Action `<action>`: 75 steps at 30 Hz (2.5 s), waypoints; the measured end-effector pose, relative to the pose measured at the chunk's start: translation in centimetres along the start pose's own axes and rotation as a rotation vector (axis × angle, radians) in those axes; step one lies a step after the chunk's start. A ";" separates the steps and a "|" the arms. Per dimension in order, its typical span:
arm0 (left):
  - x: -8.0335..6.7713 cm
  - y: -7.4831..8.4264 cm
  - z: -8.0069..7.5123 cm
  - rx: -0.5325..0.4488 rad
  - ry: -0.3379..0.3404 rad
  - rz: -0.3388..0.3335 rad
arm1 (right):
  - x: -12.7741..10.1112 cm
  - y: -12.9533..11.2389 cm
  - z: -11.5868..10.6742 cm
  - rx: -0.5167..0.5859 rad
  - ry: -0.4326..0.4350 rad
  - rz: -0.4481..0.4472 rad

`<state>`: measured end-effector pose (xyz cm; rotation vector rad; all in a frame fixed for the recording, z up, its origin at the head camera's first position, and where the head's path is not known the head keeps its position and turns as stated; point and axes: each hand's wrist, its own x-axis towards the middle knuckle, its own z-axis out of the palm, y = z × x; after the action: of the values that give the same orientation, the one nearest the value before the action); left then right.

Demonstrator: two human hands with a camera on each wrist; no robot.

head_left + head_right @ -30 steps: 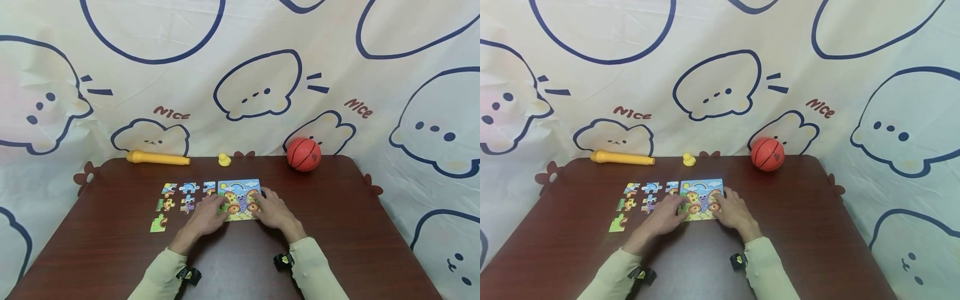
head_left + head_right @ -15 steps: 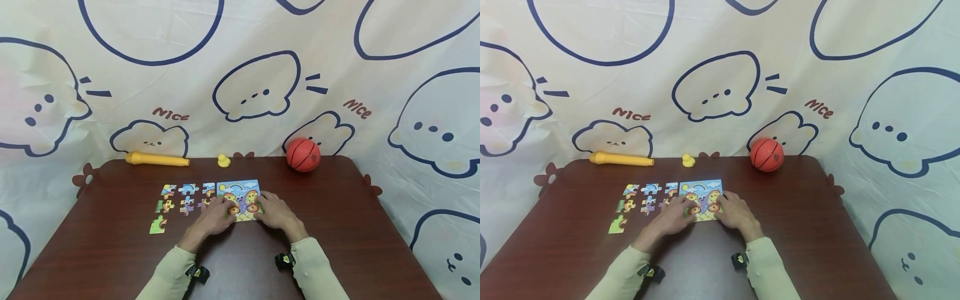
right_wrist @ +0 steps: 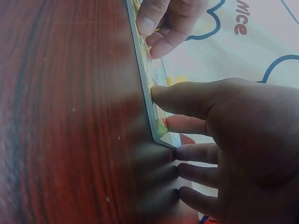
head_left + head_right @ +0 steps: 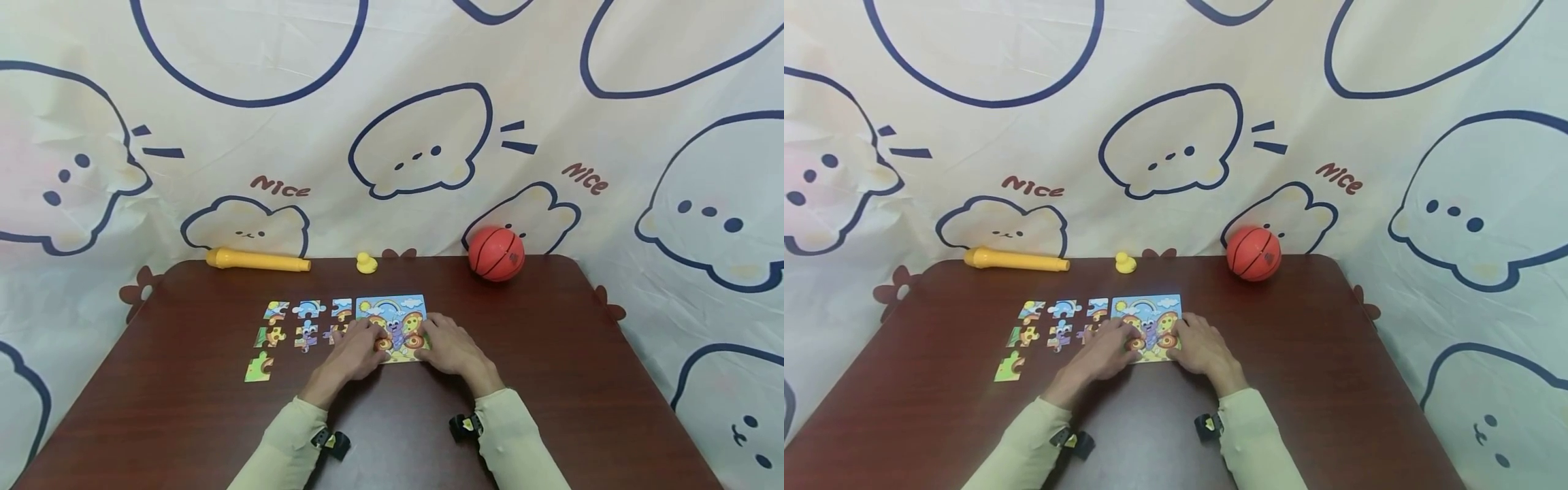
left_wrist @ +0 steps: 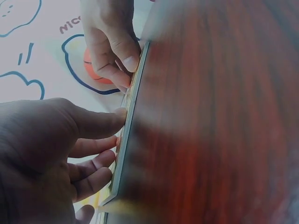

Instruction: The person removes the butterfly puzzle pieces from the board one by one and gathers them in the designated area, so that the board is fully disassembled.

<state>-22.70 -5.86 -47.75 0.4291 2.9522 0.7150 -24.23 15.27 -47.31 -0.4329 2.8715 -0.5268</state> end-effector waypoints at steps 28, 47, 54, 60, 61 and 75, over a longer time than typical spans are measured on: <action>0.4 -0.6 0.5 -0.091 0.077 0.074 | 0.0 0.2 0.0 -0.003 0.002 -0.007; -1.7 -2.2 -1.8 -0.116 0.147 0.082 | 0.0 0.2 -0.1 0.023 0.003 0.000; -2.8 -3.5 -2.4 -0.068 0.177 0.046 | -0.1 0.2 -0.2 0.033 0.005 0.010; -3.5 -4.4 -2.6 -0.070 0.196 0.047 | -0.2 0.3 -0.1 0.034 0.000 0.013; -3.6 -4.5 -2.7 -0.067 0.194 0.044 | -0.2 0.3 -0.1 0.033 -0.002 0.013; -5.4 -7.7 -4.1 -0.039 0.150 -0.040 | 0.0 0.3 0.3 0.032 -0.001 0.015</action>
<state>-19.99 -15.74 -47.61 0.3257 3.0691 0.8334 -24.25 15.46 -47.69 -0.4059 2.8587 -0.5694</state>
